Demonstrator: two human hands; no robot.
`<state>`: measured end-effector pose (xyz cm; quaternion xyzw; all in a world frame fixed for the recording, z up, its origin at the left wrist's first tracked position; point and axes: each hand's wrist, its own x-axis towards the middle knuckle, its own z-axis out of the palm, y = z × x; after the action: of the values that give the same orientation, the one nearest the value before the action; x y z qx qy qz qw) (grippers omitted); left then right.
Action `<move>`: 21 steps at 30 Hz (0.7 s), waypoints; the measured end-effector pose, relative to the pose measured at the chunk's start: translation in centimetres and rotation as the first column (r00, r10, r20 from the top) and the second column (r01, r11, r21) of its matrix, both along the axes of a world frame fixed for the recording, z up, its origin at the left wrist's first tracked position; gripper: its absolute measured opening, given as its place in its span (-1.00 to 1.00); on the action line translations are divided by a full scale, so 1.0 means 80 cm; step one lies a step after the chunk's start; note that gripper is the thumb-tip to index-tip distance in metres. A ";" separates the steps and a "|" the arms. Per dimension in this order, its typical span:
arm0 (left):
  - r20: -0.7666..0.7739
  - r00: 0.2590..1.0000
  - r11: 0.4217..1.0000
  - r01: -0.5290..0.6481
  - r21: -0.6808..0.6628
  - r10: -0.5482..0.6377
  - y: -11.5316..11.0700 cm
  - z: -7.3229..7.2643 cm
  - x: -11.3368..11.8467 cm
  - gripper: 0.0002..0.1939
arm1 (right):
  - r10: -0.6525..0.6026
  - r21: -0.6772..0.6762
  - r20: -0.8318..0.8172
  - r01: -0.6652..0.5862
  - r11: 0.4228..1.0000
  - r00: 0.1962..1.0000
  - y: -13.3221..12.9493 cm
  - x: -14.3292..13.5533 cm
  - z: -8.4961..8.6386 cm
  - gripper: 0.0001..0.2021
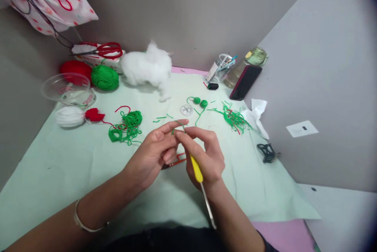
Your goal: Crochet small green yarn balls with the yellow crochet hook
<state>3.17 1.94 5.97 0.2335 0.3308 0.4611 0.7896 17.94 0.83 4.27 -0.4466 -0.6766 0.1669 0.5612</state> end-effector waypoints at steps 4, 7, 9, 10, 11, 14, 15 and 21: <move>0.072 0.997 0.999 -0.013 -0.051 0.016 0.005 0.001 -0.007 -0.71 | 0.062 -0.068 -0.225 -0.079 0.994 0.972 0.007 0.007 0.004 -0.80; 0.000 0.999 0.999 -0.045 0.016 0.045 0.007 0.003 -0.009 -0.74 | 0.152 -0.146 -0.496 -0.254 0.956 0.855 0.013 0.009 0.009 -0.83; -0.070 0.996 0.997 -0.044 0.069 0.049 0.005 0.002 -0.008 -0.75 | 0.185 -0.183 -0.509 -0.316 0.931 0.841 0.016 0.008 0.009 -0.87; -0.098 0.994 0.995 -0.047 0.092 0.056 0.004 0.001 -0.007 -0.75 | 0.187 -0.205 -0.503 -0.327 0.923 0.844 0.016 0.007 0.008 -0.88; -0.117 0.991 0.993 -0.051 0.108 0.063 0.003 -0.001 -0.006 -0.75 | 0.181 -0.226 -0.505 -0.331 0.916 0.844 0.017 0.007 0.006 -0.88; -0.131 0.989 0.990 -0.049 0.136 0.067 0.003 -0.003 -0.005 -0.69 | 0.144 -0.285 -0.577 -0.363 0.887 0.804 0.019 0.008 0.003 -0.88; -0.132 0.989 0.989 -0.047 0.143 0.066 0.004 -0.003 -0.005 -0.68 | 0.133 -0.302 -0.606 -0.382 0.873 0.784 0.020 0.009 0.003 -0.87; -0.137 0.989 0.984 -0.033 0.174 0.058 0.007 -0.002 -0.009 -0.71 | 0.089 -0.337 -0.718 -0.457 0.823 0.691 0.027 0.009 0.007 -0.84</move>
<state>2.47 2.49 5.84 0.3248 0.3505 0.4879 0.7304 18.65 3.01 4.79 -0.3723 -0.4214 0.5677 0.6013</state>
